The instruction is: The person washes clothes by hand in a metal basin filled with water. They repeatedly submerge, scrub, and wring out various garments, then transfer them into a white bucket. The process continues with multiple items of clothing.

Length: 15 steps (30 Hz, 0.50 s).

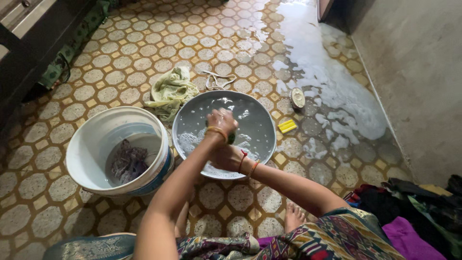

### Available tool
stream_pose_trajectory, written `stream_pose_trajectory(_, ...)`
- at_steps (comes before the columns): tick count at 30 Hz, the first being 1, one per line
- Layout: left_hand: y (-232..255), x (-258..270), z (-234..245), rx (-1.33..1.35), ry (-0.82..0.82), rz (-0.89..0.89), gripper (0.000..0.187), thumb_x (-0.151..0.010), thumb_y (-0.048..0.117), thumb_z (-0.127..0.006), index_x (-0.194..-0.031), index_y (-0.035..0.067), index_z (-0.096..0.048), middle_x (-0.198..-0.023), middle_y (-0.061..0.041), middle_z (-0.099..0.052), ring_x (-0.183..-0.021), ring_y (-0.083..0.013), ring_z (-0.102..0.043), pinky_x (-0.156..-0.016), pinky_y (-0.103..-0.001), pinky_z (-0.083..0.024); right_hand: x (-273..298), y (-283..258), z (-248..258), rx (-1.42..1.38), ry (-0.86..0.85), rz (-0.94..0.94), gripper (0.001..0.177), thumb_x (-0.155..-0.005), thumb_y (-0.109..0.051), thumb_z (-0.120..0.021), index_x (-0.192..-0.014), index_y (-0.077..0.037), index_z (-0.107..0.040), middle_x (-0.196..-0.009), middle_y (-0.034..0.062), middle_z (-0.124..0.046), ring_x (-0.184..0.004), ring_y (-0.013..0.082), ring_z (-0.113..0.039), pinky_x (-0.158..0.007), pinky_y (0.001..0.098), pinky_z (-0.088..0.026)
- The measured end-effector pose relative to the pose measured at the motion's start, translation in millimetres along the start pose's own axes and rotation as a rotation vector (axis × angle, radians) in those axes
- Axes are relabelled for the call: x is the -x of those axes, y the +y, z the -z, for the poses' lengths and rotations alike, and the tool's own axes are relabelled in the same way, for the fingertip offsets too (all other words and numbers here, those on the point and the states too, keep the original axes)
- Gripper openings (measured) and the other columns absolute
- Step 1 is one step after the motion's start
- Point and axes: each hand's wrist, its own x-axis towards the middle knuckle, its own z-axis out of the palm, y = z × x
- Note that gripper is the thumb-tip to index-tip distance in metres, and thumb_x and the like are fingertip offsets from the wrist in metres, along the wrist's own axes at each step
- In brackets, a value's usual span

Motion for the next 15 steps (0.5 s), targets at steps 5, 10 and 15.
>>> stream_pose_trajectory(5, -70.1, -7.0, 59.7, 0.202, 0.212, 0.271, 0.037, -0.091, 0.041, -0.072, -0.105, 0.007, -0.072, -0.105, -0.016, -0.070, -0.097, -0.0284, -0.068, -0.086, -0.044, -0.057, 26.4, -23.8, 47.8, 0.466, 0.327, 0.244, 0.029, -0.101, -0.032, -0.059, -0.124, -0.022, -0.071, -0.154, 0.0056, -0.053, -0.149, 0.0204, -0.040, -0.131, 0.0515, -0.013)
stream_pose_trajectory(10, -163.2, 19.5, 98.8, 0.146, 0.568, 0.482, 0.030, -0.082, 0.034, -0.085, -0.098, 0.011, -0.074, -0.104, -0.012, -0.070, -0.097, -0.0275, -0.064, -0.080, -0.040, -0.056, 30.0, -19.1, 45.6, 0.338, 0.226, 0.123, 0.030, -0.098, -0.041, -0.059, -0.119, -0.023, -0.072, -0.156, 0.0048, -0.047, -0.151, 0.0214, -0.033, -0.122, 0.0687, -0.006)
stream_pose_trajectory(15, -224.0, 53.0, 93.5, -0.134, 0.750, 0.601, 0.015, -0.090, 0.029, -0.075, -0.089, 0.014, -0.077, -0.101, -0.015, -0.071, -0.099, -0.0351, -0.064, -0.085, -0.054, -0.046, 28.2, -7.4, 40.2, 0.269, 0.021, -0.042, 0.024, -0.104, -0.040, -0.058, -0.110, -0.024, -0.074, -0.163, 0.0055, -0.040, -0.154, 0.0224, -0.027, -0.120, 0.0745, -0.004)
